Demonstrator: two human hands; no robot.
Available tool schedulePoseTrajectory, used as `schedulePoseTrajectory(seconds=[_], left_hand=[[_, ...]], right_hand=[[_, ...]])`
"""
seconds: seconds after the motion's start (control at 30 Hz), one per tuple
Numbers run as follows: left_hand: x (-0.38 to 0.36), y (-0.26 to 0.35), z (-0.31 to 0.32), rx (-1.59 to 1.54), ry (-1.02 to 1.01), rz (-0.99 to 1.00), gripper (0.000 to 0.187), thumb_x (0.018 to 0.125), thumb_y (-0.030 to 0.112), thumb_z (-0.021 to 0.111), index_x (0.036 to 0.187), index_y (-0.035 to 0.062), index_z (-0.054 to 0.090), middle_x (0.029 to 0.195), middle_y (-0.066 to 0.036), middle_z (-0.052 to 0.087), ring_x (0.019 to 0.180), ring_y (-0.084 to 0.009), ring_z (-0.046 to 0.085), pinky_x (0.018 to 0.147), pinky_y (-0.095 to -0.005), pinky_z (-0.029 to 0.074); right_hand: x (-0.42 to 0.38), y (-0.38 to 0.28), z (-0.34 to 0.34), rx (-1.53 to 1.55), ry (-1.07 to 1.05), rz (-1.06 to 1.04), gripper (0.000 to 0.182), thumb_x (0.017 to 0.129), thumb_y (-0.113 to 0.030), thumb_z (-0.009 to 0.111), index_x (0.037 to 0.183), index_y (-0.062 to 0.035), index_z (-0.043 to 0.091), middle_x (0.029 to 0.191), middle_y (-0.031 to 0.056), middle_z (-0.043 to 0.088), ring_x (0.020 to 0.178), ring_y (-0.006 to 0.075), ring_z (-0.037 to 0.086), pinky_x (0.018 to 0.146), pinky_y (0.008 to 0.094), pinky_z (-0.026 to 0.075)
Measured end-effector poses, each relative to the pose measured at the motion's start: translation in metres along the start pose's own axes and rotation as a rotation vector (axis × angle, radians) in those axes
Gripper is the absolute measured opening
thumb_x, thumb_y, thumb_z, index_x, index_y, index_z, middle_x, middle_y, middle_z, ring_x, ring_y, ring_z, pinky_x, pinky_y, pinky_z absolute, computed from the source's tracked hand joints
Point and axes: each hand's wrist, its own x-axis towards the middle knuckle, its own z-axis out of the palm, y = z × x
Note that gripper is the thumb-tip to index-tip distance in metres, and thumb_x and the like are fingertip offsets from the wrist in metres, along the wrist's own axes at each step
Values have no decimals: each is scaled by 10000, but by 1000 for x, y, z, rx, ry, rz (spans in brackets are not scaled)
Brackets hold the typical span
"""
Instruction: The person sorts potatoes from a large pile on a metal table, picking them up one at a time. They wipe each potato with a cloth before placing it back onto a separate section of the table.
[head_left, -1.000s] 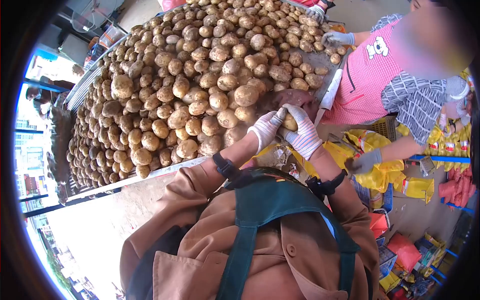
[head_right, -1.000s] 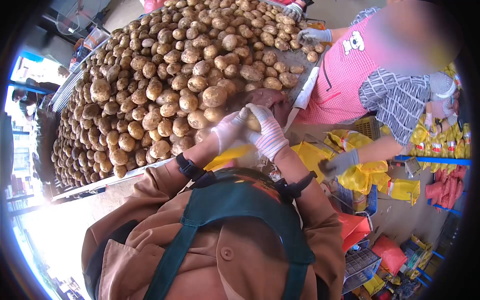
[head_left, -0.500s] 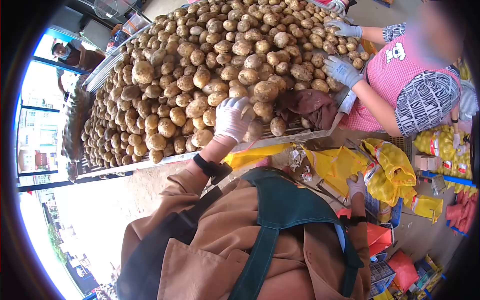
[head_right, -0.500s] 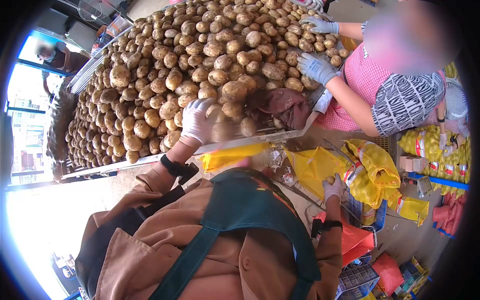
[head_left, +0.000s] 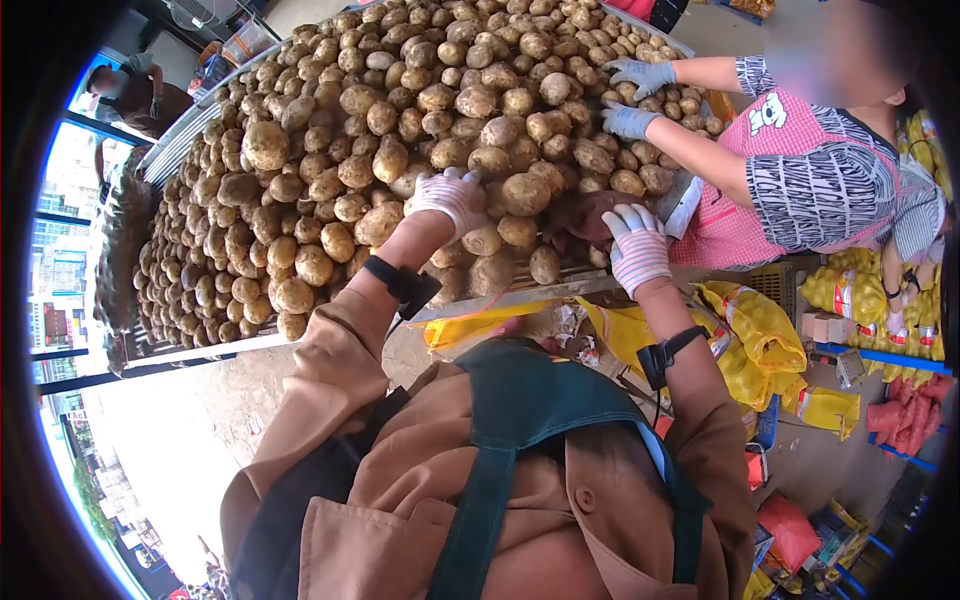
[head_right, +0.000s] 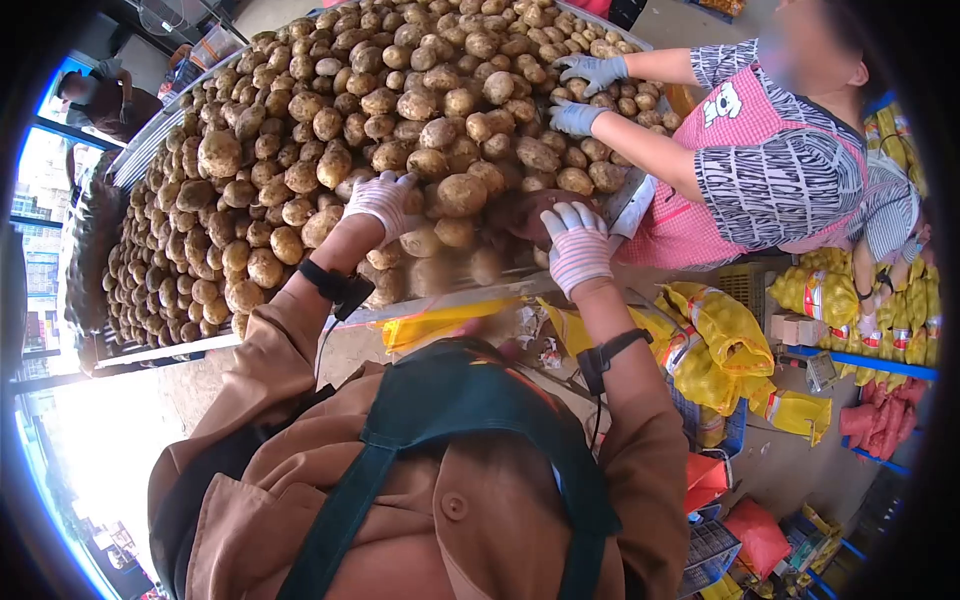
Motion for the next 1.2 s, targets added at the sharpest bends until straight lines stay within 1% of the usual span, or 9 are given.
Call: schedulePoseTrajectory(seconds=[0.13, 0.27, 0.43, 0.5, 0.57, 0.83, 0.97, 1.13, 1.2], left_hand=[[-1, -28, 8, -642, 226, 18, 735, 808, 418, 725, 1411, 81, 473, 1243, -174, 623, 1130, -322, 612, 947, -437, 487], [-8, -41, -1, -2323, -196, -114, 527, 947, 319, 620, 1360, 22, 480, 1203, -191, 611, 1063, -277, 616, 984, -403, 486], [2, -37, 1, -2729, -624, 120, 476, 1004, 365, 486, 1332, 22, 453, 1276, -131, 559, 1227, -260, 487, 1070, -431, 409], [13, -34, 10, -3242, -1249, -53, 494, 992, 351, 524, 1348, 23, 431, 1305, -145, 537, 1246, -280, 473, 1079, -458, 395], [25, -19, 18, -2882, -812, 89, 566, 952, 326, 616, 1373, 17, 396, 1343, -192, 505, 1262, -347, 460, 1087, -505, 377], [36, 37, 0, -2406, -617, 256, 431, 963, 269, 570, 1317, 38, 483, 1243, -119, 593, 1162, -247, 560, 1010, -389, 440], [53, 40, 13, -1840, 64, 844, 405, 962, 311, 543, 1266, 46, 516, 1204, -108, 591, 1088, -246, 571, 937, -369, 475], [63, 17, 19, -2524, -959, 199, 410, 974, 368, 462, 1239, 66, 544, 1142, -109, 626, 942, -253, 622, 719, -348, 510], [53, 20, -16, -2578, -853, 79, 500, 963, 470, 492, 1257, 70, 551, 1139, -109, 635, 856, -252, 628, 637, -337, 492]], right_hand=[[20, 1, 5, -20, -145, 546, 813, 754, -272, 756, 1471, -188, 382, 1432, 126, 469, 1368, 338, 390, 1129, 493, 313], [17, 53, 33, 439, -303, 669, 530, 823, -210, 739, 1297, -46, 568, 1214, 183, 619, 1118, 321, 584, 1003, 371, 437], [47, 70, 4, 1504, 425, 1102, 327, 880, -160, 685, 1167, -14, 632, 1085, 70, 650, 1013, 211, 592, 907, 339, 478], [67, 63, -29, 1833, 535, 1168, 349, 888, -145, 675, 1204, -11, 608, 1123, 55, 631, 1035, 194, 581, 922, 328, 474], [87, 28, -67, 1713, 607, 1095, 378, 894, -124, 666, 1246, -13, 585, 1163, 70, 620, 1063, 196, 576, 937, 327, 475], [125, -94, -86, 404, 231, -188, 510, 792, -88, 620, 1298, -140, 597, 1289, 179, 581, 1144, 389, 557, 1000, 458, 451], [118, -92, -60, 322, 268, -64, 545, 757, -61, 593, 1296, -144, 593, 1327, 176, 542, 1137, 419, 536, 962, 480, 472], [76, -61, 6, 497, 74, 353, 586, 765, 14, 550, 1340, -100, 549, 1303, 202, 558, 1138, 409, 557, 1008, 444, 471], [63, -47, 15, 650, 83, 459, 579, 784, 60, 516, 1350, -61, 534, 1280, 211, 582, 1150, 365, 588, 1026, 405, 467]])
